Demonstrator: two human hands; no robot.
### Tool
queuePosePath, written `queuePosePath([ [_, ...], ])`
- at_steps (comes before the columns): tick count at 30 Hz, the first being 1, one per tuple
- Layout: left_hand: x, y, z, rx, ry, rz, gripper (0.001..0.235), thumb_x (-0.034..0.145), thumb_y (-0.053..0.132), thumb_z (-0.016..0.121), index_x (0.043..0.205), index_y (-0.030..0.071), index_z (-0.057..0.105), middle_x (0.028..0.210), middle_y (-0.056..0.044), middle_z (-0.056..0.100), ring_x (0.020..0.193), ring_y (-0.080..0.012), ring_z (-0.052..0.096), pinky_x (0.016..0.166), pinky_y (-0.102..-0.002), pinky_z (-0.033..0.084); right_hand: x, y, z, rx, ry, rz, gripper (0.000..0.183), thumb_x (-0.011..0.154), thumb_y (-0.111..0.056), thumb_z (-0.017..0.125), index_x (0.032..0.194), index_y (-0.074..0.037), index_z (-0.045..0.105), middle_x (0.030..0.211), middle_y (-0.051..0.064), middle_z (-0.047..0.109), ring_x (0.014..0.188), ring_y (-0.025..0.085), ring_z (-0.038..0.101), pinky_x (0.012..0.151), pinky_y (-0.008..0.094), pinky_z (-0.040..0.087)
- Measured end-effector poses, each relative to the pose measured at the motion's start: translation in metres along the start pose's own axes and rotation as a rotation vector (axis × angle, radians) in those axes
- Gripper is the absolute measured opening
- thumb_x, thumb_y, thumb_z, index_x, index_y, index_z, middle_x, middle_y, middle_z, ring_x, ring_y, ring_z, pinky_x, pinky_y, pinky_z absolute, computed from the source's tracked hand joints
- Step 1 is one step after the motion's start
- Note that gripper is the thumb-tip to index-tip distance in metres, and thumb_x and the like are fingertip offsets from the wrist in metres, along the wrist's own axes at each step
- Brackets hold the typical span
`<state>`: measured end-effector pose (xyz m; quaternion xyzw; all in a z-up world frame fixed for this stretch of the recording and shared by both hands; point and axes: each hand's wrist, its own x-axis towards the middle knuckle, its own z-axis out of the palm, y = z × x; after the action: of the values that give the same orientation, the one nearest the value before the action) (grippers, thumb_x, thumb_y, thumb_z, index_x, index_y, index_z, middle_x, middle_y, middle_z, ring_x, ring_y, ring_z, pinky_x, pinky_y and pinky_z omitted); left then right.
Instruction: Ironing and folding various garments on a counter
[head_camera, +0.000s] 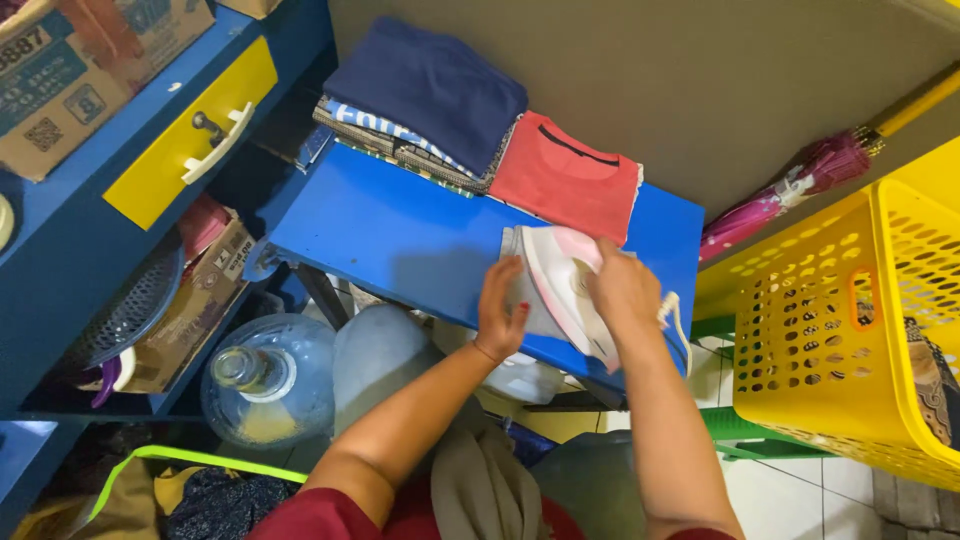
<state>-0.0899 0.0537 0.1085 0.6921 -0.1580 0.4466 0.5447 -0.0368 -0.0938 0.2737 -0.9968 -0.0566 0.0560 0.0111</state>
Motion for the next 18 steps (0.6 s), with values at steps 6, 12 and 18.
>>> queuePosePath([
  [6, 0.005, 0.019, -0.025, 0.049, 0.151, -0.051, 0.06, 0.107, 0.049, 0.034, 0.131, -0.003, 0.051, 0.131, -0.021, 0.053, 0.127, -0.0409, 0.054, 0.107, -0.047, 0.043, 0.001, -0.03, 0.001, 0.03, -0.011, -0.052, 0.048, 0.088, -0.026, 0.065, 0.135, -0.029, 0.058, 0.106, 0.02, 0.076, 0.108, 0.042, 0.072, 0.091, 0.056, 0.058],
  [12, 0.019, 0.019, -0.025, 0.132, 0.167, -0.048, 0.062, 0.107, 0.05, 0.034, 0.139, -0.002, 0.046, 0.14, -0.021, 0.048, 0.136, -0.0428, 0.047, 0.113, -0.049, 0.037, -0.061, -0.022, -0.005, 0.001, -0.17, -0.124, 0.051, 0.091, -0.028, 0.061, 0.141, -0.031, 0.051, 0.106, 0.021, 0.076, 0.105, 0.044, 0.073, 0.091, 0.057, 0.059],
  [18, 0.005, 0.026, 0.026, 0.249, -0.208, -0.056, 0.068, 0.104, 0.05, 0.048, 0.146, -0.003, 0.044, 0.147, -0.029, 0.047, 0.141, -0.0481, 0.044, 0.118, -0.056, 0.034, -0.075, 0.024, 0.011, -0.037, -0.095, 0.07, 0.054, 0.096, -0.028, 0.055, 0.15, -0.027, 0.045, 0.112, 0.022, 0.074, 0.105, 0.046, 0.073, 0.093, 0.059, 0.058],
])
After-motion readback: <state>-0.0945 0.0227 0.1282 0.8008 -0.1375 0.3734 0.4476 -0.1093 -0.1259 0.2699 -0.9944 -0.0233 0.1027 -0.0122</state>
